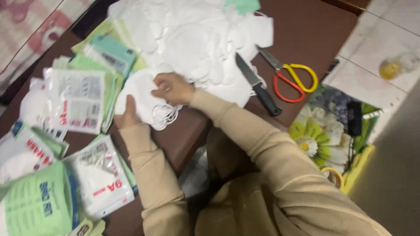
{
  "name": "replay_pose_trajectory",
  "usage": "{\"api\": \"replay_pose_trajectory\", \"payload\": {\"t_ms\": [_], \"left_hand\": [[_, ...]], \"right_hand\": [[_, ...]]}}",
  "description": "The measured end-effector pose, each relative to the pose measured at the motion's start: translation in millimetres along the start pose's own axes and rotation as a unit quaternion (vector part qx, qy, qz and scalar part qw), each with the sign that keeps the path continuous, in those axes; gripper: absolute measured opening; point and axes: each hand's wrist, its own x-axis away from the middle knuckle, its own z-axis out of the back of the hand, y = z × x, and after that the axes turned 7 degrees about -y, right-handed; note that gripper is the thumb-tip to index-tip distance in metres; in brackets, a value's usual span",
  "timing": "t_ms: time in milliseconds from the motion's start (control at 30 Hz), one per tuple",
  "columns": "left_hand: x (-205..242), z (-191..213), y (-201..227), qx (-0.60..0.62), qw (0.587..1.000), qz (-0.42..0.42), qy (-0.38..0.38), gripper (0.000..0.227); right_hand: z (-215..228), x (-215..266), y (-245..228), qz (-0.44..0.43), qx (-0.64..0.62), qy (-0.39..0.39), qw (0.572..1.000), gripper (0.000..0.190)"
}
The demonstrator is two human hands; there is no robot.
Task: The person sits on the floor in front of a low table, sorting through a pile of white face masks. They pick up masks, separate them, and place them into a neat stack while handling packages of masks and loose masks on the table.
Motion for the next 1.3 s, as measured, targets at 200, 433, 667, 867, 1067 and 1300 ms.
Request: {"api": "replay_pose_trajectory", "payload": {"t_ms": [200, 433, 667, 867, 1067, 1300], "left_hand": [[-40.8, 45.5, -41.4, -0.056, 0.96, -0.248, -0.117, 0.064], [-18.5, 32.5, -13.1, -0.054, 0.968, -0.222, -0.107, 0.054], [-10.3, 30.2, 0.7, -0.02, 0.979, -0.166, -0.119, 0.044], [-5.4, 26.4, 4.3, 0.045, 0.979, -0.136, -0.149, 0.05], [-3.7, 27.6, 2.2, -0.02, 0.98, -0.164, -0.107, 0.044], [12.2, 5.9, 33.9, 0.068, 0.993, 0.055, -0.078, 0.055]], "right_hand": [[83.9, 2.5, -23.1, 0.153, 0.354, 0.253, 0.887, 0.021], [103.0, 26.7, -71.6, -0.09, 0.572, 0.254, 0.775, 0.068], [63.0, 33.0, -90.0, 0.065, 0.447, 0.194, 0.871, 0.052], [51.4, 21.1, -66.7, 0.032, 0.159, 0.055, 0.985, 0.041], [76.6, 26.9, -90.3, 0.06, -0.055, 0.175, 0.981, 0.013], [31.5, 3.7, -41.7, 0.043, -0.012, 0.237, 0.97, 0.019]]}}
